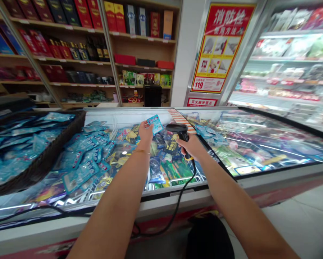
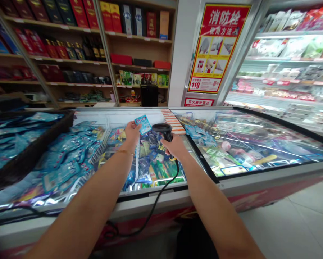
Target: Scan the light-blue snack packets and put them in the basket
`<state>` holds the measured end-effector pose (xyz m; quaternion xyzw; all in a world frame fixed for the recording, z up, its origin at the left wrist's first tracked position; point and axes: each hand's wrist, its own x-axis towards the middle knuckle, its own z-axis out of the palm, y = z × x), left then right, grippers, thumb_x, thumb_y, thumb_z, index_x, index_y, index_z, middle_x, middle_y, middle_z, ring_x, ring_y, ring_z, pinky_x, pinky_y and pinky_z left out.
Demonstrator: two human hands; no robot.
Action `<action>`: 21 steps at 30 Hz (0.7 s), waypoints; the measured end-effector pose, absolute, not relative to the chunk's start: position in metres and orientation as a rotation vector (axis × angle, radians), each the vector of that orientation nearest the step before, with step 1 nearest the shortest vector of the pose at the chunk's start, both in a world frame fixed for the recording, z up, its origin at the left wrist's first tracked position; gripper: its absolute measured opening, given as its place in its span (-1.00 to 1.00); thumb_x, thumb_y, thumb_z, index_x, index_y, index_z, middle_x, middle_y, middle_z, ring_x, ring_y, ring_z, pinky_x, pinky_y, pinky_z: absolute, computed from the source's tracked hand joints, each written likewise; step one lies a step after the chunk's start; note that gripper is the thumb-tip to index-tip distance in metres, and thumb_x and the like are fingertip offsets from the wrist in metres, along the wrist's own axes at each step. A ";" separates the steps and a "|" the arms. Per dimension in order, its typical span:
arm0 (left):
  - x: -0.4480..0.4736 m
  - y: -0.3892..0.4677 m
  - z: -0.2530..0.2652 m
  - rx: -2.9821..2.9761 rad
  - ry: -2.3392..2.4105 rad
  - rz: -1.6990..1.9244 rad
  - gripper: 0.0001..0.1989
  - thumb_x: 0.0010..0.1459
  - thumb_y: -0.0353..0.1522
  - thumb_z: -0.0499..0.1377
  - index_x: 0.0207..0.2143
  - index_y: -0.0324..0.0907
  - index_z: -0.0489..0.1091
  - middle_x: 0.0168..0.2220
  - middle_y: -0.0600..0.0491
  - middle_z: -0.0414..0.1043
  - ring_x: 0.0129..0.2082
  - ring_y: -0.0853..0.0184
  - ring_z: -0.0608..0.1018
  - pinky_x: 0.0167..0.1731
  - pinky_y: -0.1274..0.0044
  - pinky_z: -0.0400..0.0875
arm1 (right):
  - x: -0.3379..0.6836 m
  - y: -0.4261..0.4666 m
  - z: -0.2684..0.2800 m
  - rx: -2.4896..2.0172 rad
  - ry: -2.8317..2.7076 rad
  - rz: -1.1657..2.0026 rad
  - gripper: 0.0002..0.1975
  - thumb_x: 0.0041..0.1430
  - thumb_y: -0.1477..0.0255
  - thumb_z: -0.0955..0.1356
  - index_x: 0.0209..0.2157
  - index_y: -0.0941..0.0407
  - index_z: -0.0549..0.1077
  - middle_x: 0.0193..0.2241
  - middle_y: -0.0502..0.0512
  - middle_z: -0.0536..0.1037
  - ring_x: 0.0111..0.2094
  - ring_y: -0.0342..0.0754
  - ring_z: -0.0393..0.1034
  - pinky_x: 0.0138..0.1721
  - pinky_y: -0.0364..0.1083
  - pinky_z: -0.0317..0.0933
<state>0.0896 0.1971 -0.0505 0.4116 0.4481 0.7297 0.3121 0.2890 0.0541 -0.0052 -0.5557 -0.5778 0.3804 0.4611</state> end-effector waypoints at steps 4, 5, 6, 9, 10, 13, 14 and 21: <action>0.089 0.197 -0.050 1.017 1.164 1.894 -0.67 0.00 -0.28 0.39 -0.18 -0.15 0.45 -0.42 0.09 0.49 -0.46 0.34 0.54 -0.43 0.55 0.42 | 0.288 0.051 -0.004 -1.406 -1.477 0.893 -0.84 0.21 0.46 0.46 -0.32 0.09 0.37 -0.64 -0.14 0.44 -0.75 -0.17 0.33 -0.70 -0.21 0.17; 0.089 0.196 -0.050 1.016 1.151 1.892 -0.66 0.00 -0.27 0.39 -0.17 -0.15 0.45 -0.42 0.09 0.49 -0.46 0.35 0.54 -0.44 0.55 0.42 | 0.288 0.051 -0.003 -1.416 -1.486 0.883 -0.84 0.22 0.46 0.45 -0.32 0.09 0.37 -0.64 -0.13 0.45 -0.75 -0.17 0.33 -0.70 -0.21 0.18; 0.089 0.196 -0.049 1.015 1.138 1.889 -0.66 0.00 -0.26 0.39 -0.17 -0.15 0.45 -0.42 0.09 0.49 -0.45 0.35 0.54 -0.44 0.55 0.42 | 0.289 0.051 -0.003 -1.423 -1.494 0.873 -0.84 0.23 0.47 0.45 -0.32 0.09 0.37 -0.64 -0.13 0.45 -0.74 -0.17 0.34 -0.70 -0.21 0.18; 0.089 0.195 -0.048 1.010 1.117 1.878 -0.65 0.00 -0.26 0.40 -0.17 -0.15 0.45 -0.44 0.10 0.49 -0.45 0.35 0.54 -0.43 0.56 0.42 | 0.289 0.051 -0.003 -1.440 -1.518 0.848 -0.84 0.24 0.47 0.44 -0.32 0.09 0.36 -0.64 -0.12 0.46 -0.74 -0.16 0.35 -0.69 -0.21 0.18; 0.089 0.194 -0.047 1.008 1.117 1.873 -0.65 -0.01 -0.27 0.40 -0.17 -0.15 0.45 -0.44 0.11 0.48 -0.44 0.35 0.55 -0.43 0.56 0.43 | 0.289 0.050 -0.003 -1.447 -1.525 0.843 -0.84 0.24 0.47 0.44 -0.32 0.09 0.36 -0.65 -0.12 0.45 -0.74 -0.16 0.35 -0.69 -0.21 0.18; 0.090 0.193 -0.045 1.001 1.118 1.852 -0.65 -0.02 -0.29 0.40 -0.17 -0.16 0.45 -0.46 0.12 0.47 -0.44 0.34 0.55 -0.42 0.56 0.44 | 0.289 0.049 -0.002 -1.475 -1.542 0.835 -0.83 0.23 0.47 0.45 -0.33 0.09 0.36 -0.67 -0.11 0.45 -0.74 -0.16 0.35 -0.68 -0.21 0.18; 0.090 0.193 -0.045 0.999 1.122 1.848 -0.66 -0.02 -0.29 0.40 -0.17 -0.16 0.45 -0.46 0.12 0.47 -0.44 0.34 0.55 -0.43 0.56 0.44 | 0.289 0.049 -0.001 -1.478 -1.543 0.833 -0.83 0.23 0.47 0.45 -0.33 0.09 0.36 -0.67 -0.11 0.45 -0.74 -0.16 0.35 -0.68 -0.21 0.18; 0.092 0.191 -0.044 1.029 1.213 1.867 -0.68 0.03 -0.28 0.38 -0.16 -0.16 0.49 -0.45 0.10 0.51 -0.46 0.36 0.56 -0.41 0.55 0.48 | 0.289 0.052 -0.005 -1.437 -1.508 0.852 -0.83 0.24 0.47 0.44 -0.33 0.09 0.35 -0.65 -0.12 0.45 -0.74 -0.16 0.36 -0.70 -0.21 0.18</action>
